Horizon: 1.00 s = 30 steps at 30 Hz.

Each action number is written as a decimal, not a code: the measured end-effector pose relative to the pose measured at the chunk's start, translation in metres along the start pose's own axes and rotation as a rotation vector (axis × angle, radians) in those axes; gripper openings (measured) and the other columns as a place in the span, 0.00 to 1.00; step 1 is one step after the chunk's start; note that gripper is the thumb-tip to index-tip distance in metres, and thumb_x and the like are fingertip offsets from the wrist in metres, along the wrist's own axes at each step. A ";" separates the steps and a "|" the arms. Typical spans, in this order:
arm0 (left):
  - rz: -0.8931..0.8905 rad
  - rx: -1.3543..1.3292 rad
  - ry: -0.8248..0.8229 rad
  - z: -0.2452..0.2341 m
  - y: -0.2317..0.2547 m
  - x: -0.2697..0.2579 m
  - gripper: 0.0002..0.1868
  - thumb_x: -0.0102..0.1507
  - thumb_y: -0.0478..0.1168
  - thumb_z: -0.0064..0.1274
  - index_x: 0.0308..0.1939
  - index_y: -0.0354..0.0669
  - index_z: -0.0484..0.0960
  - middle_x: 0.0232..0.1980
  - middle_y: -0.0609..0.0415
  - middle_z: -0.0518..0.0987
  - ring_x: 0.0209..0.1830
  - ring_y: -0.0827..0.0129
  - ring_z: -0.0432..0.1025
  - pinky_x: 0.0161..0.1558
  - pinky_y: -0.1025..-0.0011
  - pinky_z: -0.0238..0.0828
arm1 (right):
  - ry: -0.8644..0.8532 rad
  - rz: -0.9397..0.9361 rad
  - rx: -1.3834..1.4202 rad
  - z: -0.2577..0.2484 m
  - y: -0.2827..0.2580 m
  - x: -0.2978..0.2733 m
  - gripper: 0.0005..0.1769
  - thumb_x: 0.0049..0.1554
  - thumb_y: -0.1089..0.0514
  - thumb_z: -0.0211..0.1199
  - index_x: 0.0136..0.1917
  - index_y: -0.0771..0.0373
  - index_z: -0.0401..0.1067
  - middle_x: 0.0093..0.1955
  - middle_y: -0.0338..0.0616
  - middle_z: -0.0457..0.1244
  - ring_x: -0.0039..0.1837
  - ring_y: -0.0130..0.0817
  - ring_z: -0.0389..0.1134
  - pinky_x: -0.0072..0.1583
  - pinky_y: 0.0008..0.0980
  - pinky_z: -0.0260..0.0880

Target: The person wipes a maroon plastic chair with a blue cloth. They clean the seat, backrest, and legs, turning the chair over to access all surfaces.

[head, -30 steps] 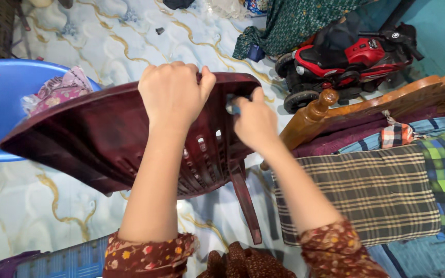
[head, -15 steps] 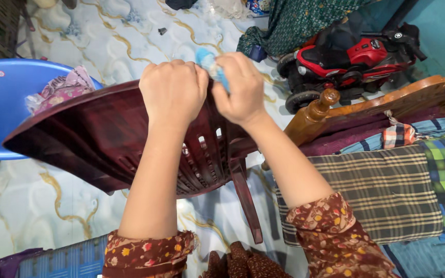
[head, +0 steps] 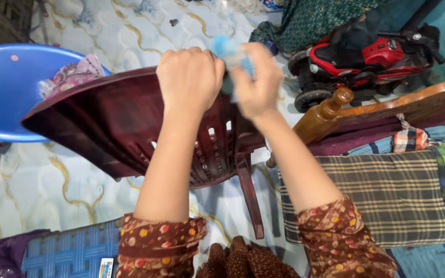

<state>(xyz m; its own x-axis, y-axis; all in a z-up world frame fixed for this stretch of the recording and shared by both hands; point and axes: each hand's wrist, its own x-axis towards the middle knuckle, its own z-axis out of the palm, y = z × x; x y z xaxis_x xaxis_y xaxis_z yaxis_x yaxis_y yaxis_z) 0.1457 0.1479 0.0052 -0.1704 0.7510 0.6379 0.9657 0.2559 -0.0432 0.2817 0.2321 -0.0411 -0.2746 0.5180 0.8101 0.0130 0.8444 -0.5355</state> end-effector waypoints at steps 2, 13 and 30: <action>0.027 0.072 -0.089 0.002 -0.001 0.002 0.10 0.54 0.43 0.49 0.19 0.49 0.81 0.28 0.51 0.81 0.31 0.56 0.77 0.37 0.58 0.68 | -0.045 0.011 0.012 0.012 -0.021 0.011 0.13 0.63 0.57 0.58 0.57 0.67 0.70 0.50 0.57 0.66 0.51 0.55 0.69 0.53 0.42 0.69; -0.123 -0.160 -0.078 -0.042 -0.025 -0.013 0.25 0.69 0.57 0.44 0.39 0.41 0.86 0.34 0.45 0.83 0.35 0.48 0.76 0.38 0.51 0.69 | 0.001 -0.030 -0.106 0.009 0.010 0.025 0.14 0.67 0.56 0.55 0.43 0.68 0.68 0.39 0.60 0.63 0.42 0.61 0.67 0.44 0.49 0.66; -0.316 -0.347 -0.116 -0.039 -0.127 -0.074 0.21 0.72 0.47 0.36 0.46 0.43 0.85 0.44 0.45 0.83 0.49 0.48 0.76 0.51 0.51 0.68 | -0.183 -0.267 -0.290 0.108 -0.125 0.023 0.09 0.61 0.56 0.61 0.51 0.63 0.74 0.49 0.48 0.65 0.51 0.51 0.66 0.55 0.50 0.66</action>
<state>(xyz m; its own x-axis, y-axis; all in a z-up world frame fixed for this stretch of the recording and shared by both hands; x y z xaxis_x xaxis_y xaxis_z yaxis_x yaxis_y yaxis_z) 0.0429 0.0362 -0.0064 -0.4680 0.7370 0.4877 0.8679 0.2793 0.4108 0.1702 0.1237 0.0184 -0.4705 0.2653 0.8416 0.1804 0.9625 -0.2026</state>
